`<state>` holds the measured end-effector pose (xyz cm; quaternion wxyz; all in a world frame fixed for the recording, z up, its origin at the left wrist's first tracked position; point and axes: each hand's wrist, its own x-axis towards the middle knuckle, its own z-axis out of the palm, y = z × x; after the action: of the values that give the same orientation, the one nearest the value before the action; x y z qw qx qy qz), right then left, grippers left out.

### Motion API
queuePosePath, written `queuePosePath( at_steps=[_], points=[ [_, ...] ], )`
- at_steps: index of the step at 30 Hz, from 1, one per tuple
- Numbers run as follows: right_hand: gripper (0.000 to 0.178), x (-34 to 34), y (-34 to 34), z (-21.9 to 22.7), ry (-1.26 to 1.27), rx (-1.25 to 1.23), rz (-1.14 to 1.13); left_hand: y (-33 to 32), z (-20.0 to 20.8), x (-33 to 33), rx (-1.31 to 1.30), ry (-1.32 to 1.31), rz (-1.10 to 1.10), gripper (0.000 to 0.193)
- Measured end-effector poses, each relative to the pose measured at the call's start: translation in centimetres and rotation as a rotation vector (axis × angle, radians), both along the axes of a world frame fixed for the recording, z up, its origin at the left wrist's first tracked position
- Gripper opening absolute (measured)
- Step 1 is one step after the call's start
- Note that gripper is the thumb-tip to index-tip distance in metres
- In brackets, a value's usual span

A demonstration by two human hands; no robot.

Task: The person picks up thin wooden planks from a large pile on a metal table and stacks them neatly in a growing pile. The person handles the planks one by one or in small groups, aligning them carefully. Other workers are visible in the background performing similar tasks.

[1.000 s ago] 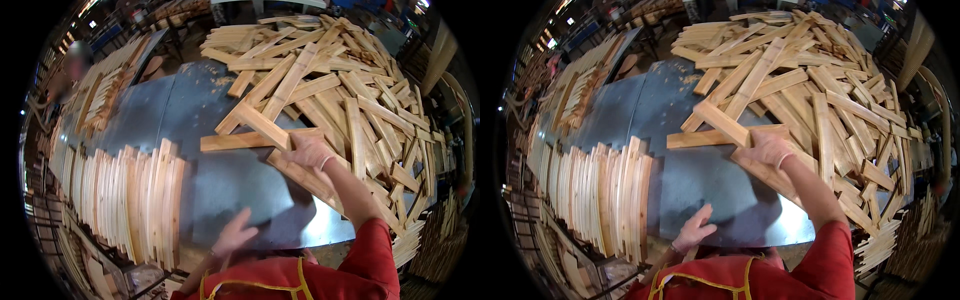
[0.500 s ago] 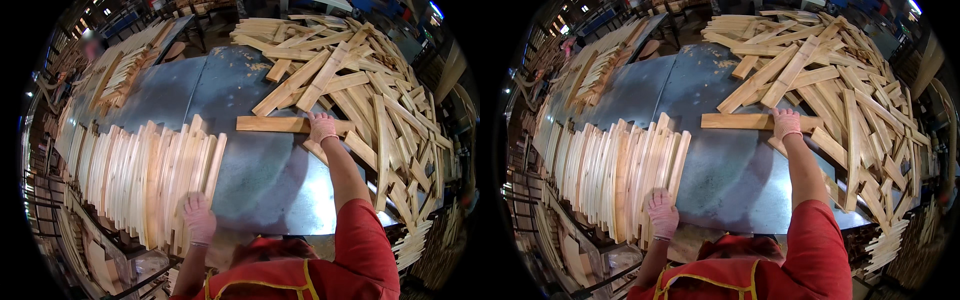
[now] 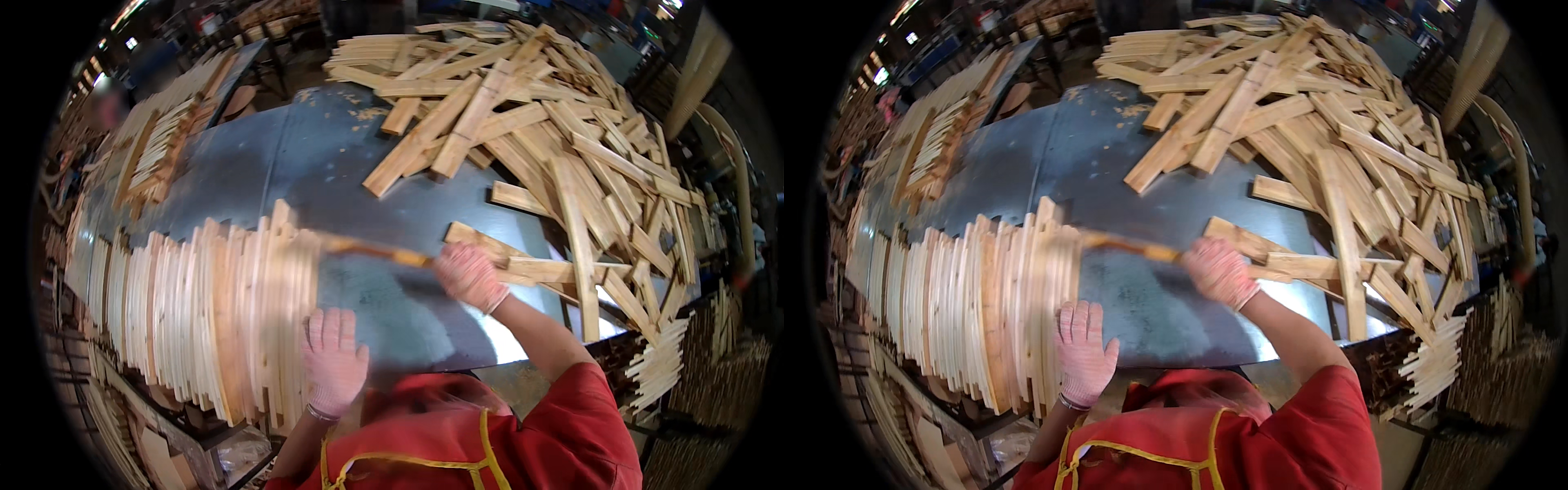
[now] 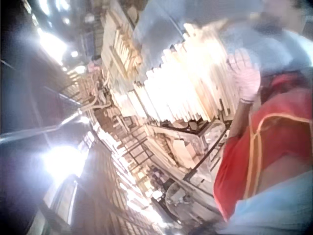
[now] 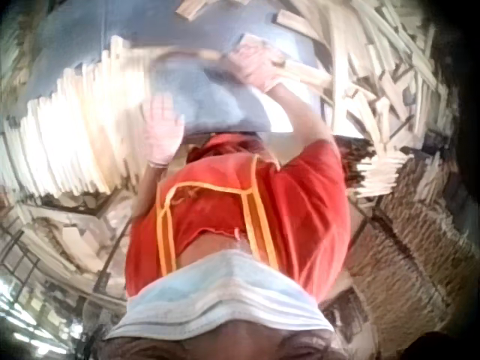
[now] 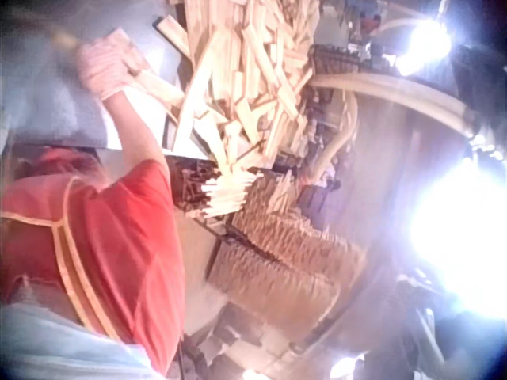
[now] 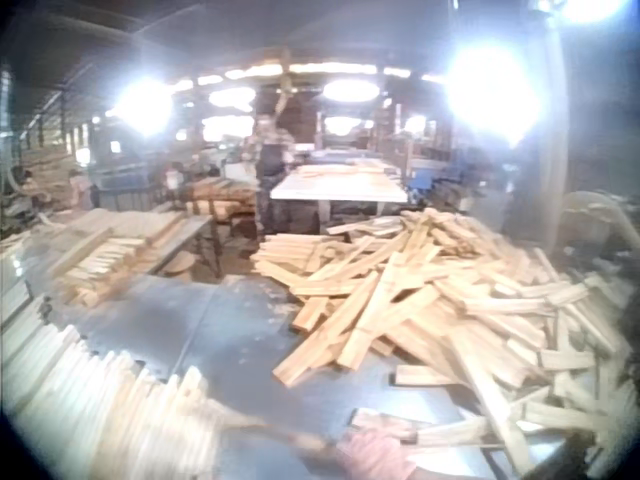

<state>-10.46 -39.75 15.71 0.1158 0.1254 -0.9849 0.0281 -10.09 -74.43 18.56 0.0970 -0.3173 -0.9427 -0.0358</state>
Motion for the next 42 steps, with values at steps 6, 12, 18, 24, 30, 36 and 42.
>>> queuePosePath(
  at_steps=[6,12,18,24,30,36,42],
  points=[
    [0.028,3.8,-0.5,0.7,0.229,-0.426,0.411,5.9,4.3,-2.2,-0.281,-0.494,-0.039,0.050],
    [0.081,6.1,19.9,-2.5,0.036,-0.039,-0.837,-2.5,0.4,-4.6,-0.150,-0.569,0.620,0.044],
    [0.084,9.5,27.4,-8.1,-0.105,0.005,-1.058,-17.7,-2.6,-6.1,-0.180,-0.076,0.855,0.046],
    [0.084,8.2,25.8,-7.2,-0.190,-0.222,-1.237,-28.2,-2.1,-5.2,-0.142,-0.277,1.147,0.102],
    [0.029,3.9,10.7,-11.7,-0.217,-1.137,-0.794,-29.9,-4.0,-2.9,0.127,-0.134,0.942,0.101],
    [0.016,-1.5,-13.4,-15.0,-0.294,-0.291,-0.091,-30.3,-4.4,-2.1,0.064,-0.377,1.021,0.100],
    [0.074,-5.0,-26.8,-6.5,-0.931,-0.997,-0.261,-23.1,-4.8,-1.5,0.031,-0.094,0.670,0.095]
  ],
)
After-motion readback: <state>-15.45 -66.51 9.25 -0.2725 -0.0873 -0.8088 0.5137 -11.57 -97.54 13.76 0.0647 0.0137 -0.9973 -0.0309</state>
